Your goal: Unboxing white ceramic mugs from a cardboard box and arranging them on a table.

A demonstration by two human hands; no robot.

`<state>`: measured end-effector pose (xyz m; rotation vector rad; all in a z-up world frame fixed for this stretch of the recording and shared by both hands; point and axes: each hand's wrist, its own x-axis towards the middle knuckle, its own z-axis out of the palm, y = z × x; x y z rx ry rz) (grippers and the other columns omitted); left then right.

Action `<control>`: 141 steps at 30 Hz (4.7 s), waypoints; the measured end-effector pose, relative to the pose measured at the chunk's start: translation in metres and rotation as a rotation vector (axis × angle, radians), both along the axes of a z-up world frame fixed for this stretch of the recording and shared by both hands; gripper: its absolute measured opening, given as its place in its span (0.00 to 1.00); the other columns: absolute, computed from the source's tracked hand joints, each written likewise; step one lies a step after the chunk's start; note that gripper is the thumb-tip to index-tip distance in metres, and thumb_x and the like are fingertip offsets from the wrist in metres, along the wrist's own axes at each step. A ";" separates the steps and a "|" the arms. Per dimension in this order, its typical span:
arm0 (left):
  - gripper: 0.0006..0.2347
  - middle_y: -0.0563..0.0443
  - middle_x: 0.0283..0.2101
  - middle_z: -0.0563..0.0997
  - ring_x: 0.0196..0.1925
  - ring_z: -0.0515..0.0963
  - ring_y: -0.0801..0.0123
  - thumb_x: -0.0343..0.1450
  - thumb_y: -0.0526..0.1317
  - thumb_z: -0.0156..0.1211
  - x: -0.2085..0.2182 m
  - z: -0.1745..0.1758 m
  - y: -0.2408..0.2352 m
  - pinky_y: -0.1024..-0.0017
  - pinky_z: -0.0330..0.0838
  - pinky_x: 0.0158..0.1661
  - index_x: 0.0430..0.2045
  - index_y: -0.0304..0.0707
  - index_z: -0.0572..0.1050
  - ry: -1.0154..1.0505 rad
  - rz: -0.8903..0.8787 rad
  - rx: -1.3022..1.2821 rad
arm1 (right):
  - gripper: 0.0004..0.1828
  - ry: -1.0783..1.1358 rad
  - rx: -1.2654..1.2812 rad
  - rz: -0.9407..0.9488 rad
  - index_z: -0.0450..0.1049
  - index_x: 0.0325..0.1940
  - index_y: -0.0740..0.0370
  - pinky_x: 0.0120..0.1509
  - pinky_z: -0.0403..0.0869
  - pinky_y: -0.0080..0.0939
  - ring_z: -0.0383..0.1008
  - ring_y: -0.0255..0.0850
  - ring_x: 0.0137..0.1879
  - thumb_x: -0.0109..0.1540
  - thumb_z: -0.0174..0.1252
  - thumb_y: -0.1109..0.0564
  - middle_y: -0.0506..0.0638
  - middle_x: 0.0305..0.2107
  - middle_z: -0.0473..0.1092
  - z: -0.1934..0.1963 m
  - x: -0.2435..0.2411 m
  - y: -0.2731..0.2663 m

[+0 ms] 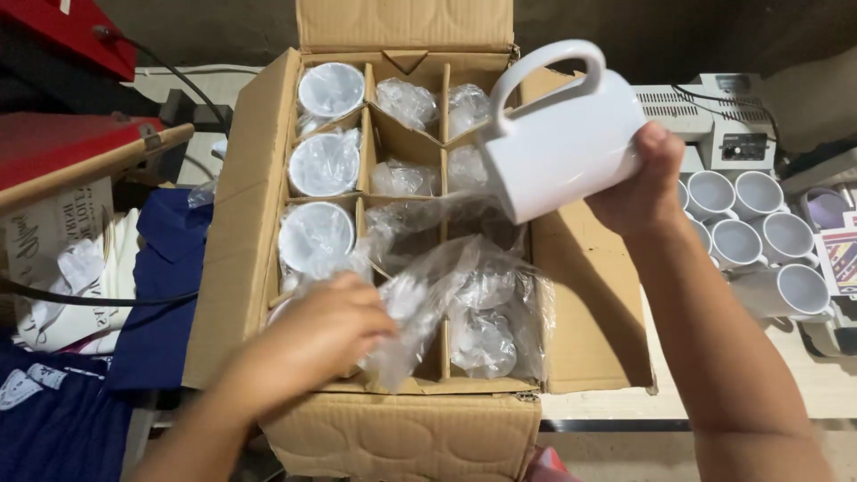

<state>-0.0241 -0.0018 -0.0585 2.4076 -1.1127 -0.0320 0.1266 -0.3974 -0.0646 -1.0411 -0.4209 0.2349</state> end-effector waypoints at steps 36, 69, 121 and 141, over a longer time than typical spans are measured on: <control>0.40 0.39 0.62 0.72 0.62 0.77 0.55 0.63 0.64 0.63 0.156 0.000 -0.357 0.57 0.82 0.57 0.63 0.36 0.62 1.236 -0.070 -1.101 | 0.65 0.067 -0.567 -0.228 0.47 0.80 0.64 0.52 0.74 0.48 0.67 0.53 0.59 0.55 0.66 0.24 0.63 0.64 0.61 0.065 -0.058 -0.218; 0.22 0.48 0.43 0.80 0.35 0.81 0.69 0.68 0.26 0.60 0.141 -0.349 -0.669 0.74 0.80 0.30 0.58 0.41 0.68 1.649 0.277 -0.287 | 0.67 -0.385 -1.762 -0.174 0.57 0.73 0.59 0.62 0.64 0.57 0.60 0.55 0.68 0.36 0.80 0.39 0.56 0.62 0.62 -0.200 -0.085 -0.449; 0.20 0.34 0.47 0.81 0.50 0.81 0.46 0.69 0.47 0.65 0.189 0.023 -0.207 0.58 0.75 0.48 0.49 0.31 0.76 -0.049 0.161 -0.299 | 0.39 -0.909 -1.452 -0.197 0.69 0.69 0.60 0.69 0.68 0.53 0.65 0.57 0.70 0.56 0.65 0.43 0.61 0.65 0.67 0.012 0.015 -0.156; 0.09 0.37 0.43 0.82 0.50 0.79 0.46 0.72 0.35 0.50 0.206 -0.086 0.006 0.50 0.73 0.52 0.33 0.33 0.81 -0.422 1.016 0.073 | 0.32 -0.965 -1.283 -0.299 0.75 0.53 0.69 0.57 0.73 0.58 0.75 0.65 0.53 0.58 0.68 0.40 0.70 0.46 0.74 -0.056 0.188 0.281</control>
